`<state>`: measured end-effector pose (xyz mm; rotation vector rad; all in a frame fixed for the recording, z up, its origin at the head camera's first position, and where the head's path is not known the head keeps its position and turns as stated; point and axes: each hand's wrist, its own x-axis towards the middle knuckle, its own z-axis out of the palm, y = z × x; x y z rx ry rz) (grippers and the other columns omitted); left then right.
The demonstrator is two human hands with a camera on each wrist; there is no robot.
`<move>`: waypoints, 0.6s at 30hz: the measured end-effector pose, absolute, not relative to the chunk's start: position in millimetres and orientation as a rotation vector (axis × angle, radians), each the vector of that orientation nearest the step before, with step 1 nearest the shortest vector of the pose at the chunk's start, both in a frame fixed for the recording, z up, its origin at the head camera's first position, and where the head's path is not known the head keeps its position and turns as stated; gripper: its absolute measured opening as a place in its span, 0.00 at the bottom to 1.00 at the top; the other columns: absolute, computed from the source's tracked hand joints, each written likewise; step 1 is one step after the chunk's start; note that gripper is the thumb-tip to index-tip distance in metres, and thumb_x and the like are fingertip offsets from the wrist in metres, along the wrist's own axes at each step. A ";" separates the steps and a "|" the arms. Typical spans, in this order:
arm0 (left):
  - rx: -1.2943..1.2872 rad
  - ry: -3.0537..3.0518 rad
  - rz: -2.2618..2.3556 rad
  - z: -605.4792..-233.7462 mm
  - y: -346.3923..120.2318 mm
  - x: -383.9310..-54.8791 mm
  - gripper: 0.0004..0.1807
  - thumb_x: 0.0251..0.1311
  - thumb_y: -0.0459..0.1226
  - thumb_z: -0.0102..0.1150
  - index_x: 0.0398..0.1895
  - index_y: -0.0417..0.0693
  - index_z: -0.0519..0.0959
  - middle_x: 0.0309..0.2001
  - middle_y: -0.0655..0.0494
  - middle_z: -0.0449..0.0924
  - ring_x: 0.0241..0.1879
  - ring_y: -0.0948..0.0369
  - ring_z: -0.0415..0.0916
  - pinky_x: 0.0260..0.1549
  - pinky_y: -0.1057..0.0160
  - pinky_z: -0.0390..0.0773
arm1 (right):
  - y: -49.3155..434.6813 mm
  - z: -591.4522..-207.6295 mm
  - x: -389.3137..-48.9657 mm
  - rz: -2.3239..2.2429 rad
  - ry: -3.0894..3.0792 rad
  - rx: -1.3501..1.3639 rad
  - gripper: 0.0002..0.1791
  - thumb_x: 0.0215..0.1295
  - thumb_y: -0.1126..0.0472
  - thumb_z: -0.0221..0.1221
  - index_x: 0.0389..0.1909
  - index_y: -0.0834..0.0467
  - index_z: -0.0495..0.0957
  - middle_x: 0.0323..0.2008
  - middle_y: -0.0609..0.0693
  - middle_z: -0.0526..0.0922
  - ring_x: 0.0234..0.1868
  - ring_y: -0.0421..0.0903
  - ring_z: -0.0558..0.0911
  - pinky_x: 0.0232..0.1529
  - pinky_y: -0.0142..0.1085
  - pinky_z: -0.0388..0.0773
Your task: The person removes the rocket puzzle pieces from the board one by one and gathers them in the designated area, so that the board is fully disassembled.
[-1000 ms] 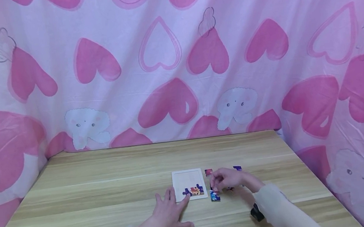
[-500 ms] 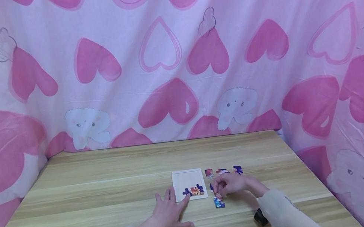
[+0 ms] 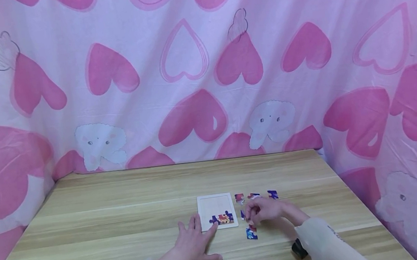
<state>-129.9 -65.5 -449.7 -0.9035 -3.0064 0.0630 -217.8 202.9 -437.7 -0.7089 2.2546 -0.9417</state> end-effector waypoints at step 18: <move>-0.899 -2.991 0.081 -450.6 -65.6 -130.3 0.44 0.41 0.72 0.41 0.62 0.61 0.63 0.55 0.29 0.61 0.54 0.39 0.61 0.40 0.33 0.60 | 168.8 -453.6 -223.3 -1.062 2.429 -0.742 0.07 0.54 0.68 0.57 0.34 0.54 0.75 0.25 0.45 0.74 0.26 0.41 0.71 0.29 0.33 0.70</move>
